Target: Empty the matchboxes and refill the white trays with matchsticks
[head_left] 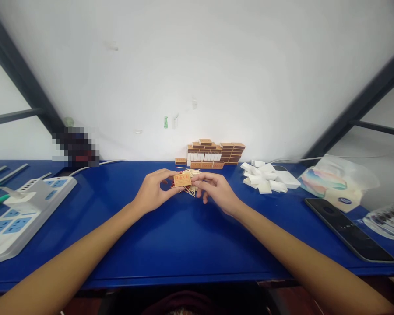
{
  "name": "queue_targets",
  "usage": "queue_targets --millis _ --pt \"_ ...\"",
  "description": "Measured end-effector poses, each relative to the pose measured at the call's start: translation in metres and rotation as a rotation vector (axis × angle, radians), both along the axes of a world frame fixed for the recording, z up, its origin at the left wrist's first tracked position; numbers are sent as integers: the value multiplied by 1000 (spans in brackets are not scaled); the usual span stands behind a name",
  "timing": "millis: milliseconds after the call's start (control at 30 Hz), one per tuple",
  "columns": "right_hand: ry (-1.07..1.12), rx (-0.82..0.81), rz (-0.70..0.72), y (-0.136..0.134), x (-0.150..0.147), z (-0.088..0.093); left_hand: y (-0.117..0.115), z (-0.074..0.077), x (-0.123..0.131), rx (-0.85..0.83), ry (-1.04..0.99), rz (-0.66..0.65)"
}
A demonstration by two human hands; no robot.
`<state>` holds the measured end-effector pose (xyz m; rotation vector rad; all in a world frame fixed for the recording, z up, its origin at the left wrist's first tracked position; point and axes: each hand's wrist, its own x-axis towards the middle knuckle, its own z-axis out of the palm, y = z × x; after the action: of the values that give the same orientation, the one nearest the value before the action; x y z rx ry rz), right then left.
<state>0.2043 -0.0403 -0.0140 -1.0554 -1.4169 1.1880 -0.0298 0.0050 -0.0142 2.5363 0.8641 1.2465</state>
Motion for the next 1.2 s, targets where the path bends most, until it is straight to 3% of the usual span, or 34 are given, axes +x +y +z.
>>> queue_targets --millis 567,833,1000,1133,1200 --pt "-27 39 -10 6 1 -5 -3 -7 7 74 79 26" --pt "-24 56 39 9 3 -2 1 -2 2 76 101 71" --pt "-6 74 -143 24 33 7 12 5 -11 90 47 168" --pt "38 149 -529 42 92 26 21 5 -18 41 11 233" --pt "32 107 -661 50 123 37 21 3 -16 28 25 213"
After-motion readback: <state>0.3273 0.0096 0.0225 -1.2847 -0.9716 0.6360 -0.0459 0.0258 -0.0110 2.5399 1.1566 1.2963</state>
